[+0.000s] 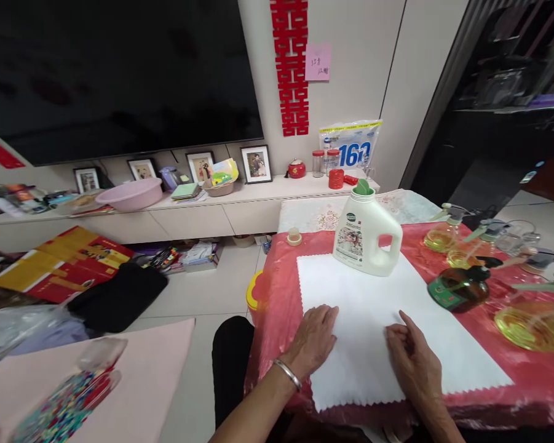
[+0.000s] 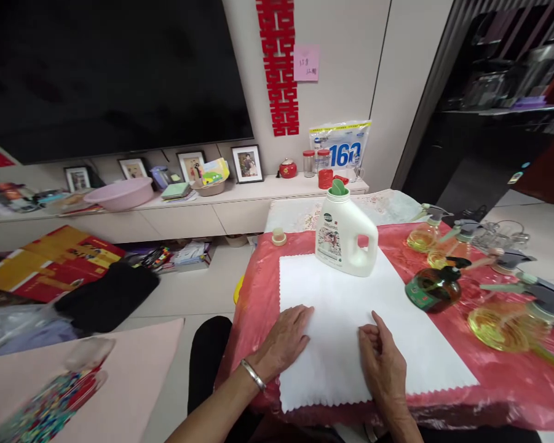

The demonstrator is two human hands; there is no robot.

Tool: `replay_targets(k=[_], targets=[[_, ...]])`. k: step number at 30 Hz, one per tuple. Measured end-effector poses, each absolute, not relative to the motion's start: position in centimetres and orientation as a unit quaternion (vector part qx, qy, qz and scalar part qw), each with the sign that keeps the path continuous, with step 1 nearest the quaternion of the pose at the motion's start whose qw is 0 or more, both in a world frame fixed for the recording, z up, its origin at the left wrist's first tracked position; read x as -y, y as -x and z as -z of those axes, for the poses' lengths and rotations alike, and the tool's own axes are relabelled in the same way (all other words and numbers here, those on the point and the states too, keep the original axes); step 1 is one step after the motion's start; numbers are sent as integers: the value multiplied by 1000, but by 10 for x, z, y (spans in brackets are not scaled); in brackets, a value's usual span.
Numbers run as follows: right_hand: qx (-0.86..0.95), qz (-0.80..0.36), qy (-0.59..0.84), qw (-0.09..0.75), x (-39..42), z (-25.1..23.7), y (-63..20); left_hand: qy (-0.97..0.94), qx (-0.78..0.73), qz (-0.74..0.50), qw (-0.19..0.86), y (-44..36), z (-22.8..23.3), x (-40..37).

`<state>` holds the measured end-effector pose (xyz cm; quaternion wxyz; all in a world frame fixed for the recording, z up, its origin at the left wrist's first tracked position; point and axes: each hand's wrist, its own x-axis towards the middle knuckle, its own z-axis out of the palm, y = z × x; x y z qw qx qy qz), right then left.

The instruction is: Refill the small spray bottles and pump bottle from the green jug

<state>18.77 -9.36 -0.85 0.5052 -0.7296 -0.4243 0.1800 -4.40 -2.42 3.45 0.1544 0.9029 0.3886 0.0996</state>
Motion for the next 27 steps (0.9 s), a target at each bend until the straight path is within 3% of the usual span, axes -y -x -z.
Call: replay_targets(k=[7, 27], targets=[[422, -174, 747, 483, 94, 4, -189, -861, -393, -265, 185, 60, 9, 38], [420, -143, 770, 459, 95, -3, -191, -851, -385, -306, 185, 57, -4, 41]])
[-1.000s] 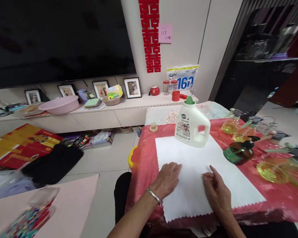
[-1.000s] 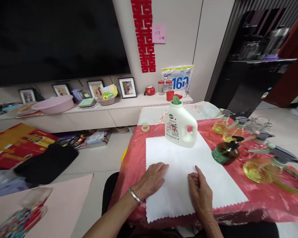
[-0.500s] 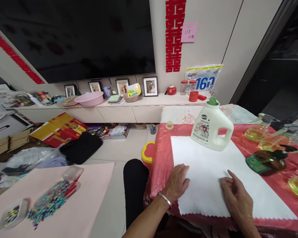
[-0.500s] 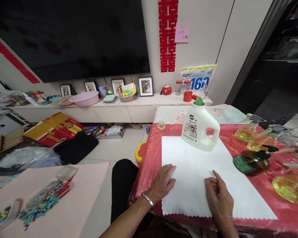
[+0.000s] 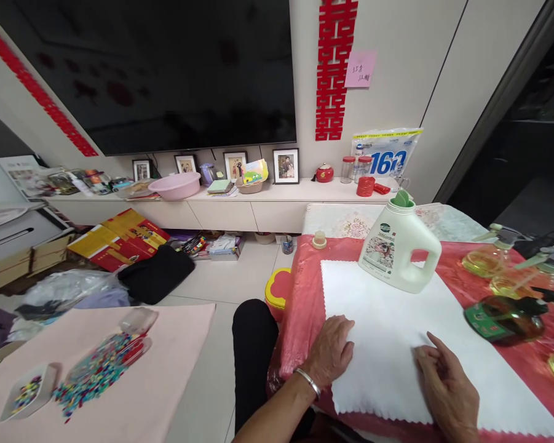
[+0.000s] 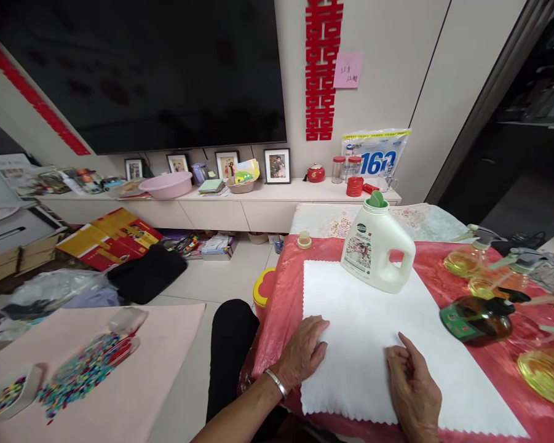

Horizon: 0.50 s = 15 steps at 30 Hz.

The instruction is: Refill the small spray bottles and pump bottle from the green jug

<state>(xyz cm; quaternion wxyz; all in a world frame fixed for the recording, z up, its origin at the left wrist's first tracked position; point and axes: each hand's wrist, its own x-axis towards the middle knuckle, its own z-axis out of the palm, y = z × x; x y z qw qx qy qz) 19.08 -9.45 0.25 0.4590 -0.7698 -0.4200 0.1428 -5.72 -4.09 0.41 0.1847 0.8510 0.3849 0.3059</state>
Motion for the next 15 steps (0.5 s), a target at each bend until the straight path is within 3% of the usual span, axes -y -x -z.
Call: replay_targets(k=[15], targets=[[390, -180, 787, 443, 95, -10, -187, -845, -396, -306, 190, 57, -2, 41]])
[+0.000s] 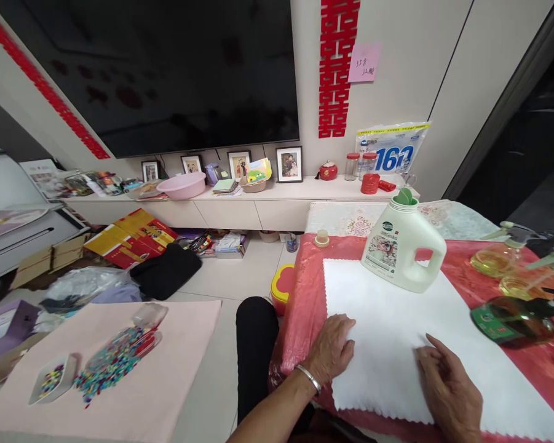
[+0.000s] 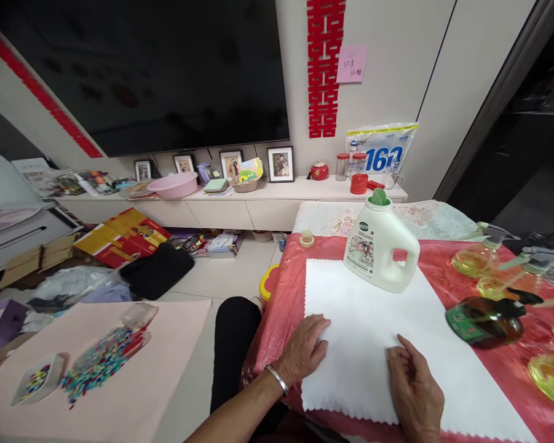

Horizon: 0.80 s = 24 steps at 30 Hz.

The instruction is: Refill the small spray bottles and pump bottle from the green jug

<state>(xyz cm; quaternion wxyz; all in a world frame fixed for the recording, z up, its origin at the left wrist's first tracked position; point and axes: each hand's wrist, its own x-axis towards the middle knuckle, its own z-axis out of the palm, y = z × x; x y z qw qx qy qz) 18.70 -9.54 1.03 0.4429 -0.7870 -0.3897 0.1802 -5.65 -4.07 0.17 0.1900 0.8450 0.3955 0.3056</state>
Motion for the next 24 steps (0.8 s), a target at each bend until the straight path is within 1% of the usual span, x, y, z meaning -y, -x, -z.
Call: replay_targets(k=[8, 11, 15, 18, 20, 22, 23, 24], targets=[[379, -221, 774, 457, 92, -12, -188, -845, -387, -314, 192, 60, 7, 42], [391, -262, 748, 468, 88, -21, -189, -825, -405, -321, 231, 63, 4, 39], [421, -306, 703, 486, 82, -45, -190, -755, -435, -335, 357, 62, -30, 30], [454, -299, 681, 491, 83, -67, -183, -697, -494, -336, 395, 54, -71, 25], [482, -285, 668, 491, 87, -83, -174, -693, -510, -336, 382, 46, -96, 25], [520, -245, 660, 484, 91, -99, -164, -722, -502, -337, 336, 39, -110, 28], [548, -196, 658, 477, 92, -106, -159, -744, -498, -337, 290, 35, -114, 30], [584, -116, 658, 462, 93, -112, -155, -765, -498, -333, 235, 33, -114, 33]])
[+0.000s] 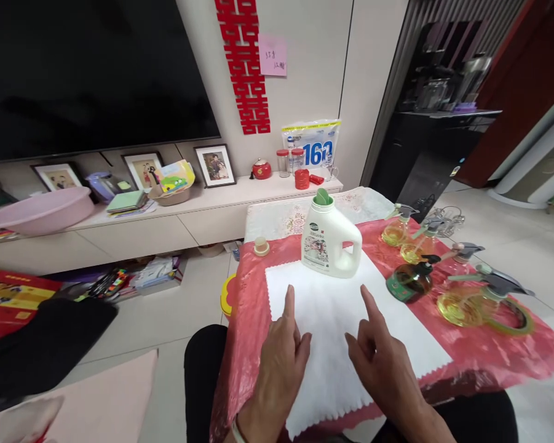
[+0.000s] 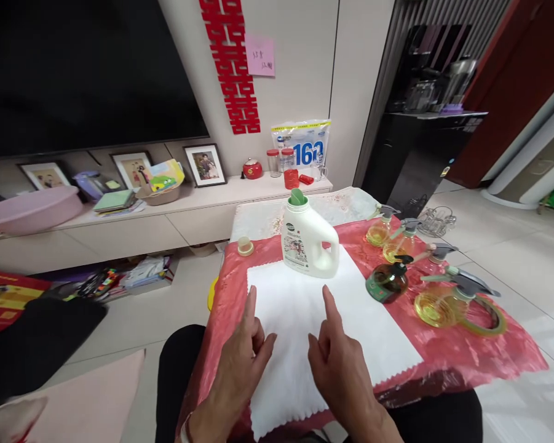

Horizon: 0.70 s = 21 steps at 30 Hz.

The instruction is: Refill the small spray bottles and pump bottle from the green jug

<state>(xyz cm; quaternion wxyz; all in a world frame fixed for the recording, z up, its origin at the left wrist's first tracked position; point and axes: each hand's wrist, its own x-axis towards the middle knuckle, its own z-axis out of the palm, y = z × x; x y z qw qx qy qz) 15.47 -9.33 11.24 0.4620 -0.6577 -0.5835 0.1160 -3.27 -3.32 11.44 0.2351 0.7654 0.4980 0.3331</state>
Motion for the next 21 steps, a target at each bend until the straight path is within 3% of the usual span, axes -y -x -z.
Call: replay_targets(k=[3, 5, 11, 21], targets=[[648, 120, 634, 404, 92, -120, -147, -808, -507, -295, 59, 29, -106, 41], [654, 176, 631, 378, 88, -117, -148, -819, -510, -264, 2, 29, -99, 45], [648, 181, 672, 310, 79, -99, -153, -840, -499, -209, -24, 32, -94, 43], [644, 175, 684, 294, 78, -99, -148, -845, -493, -206, -39, 30, -111, 52]])
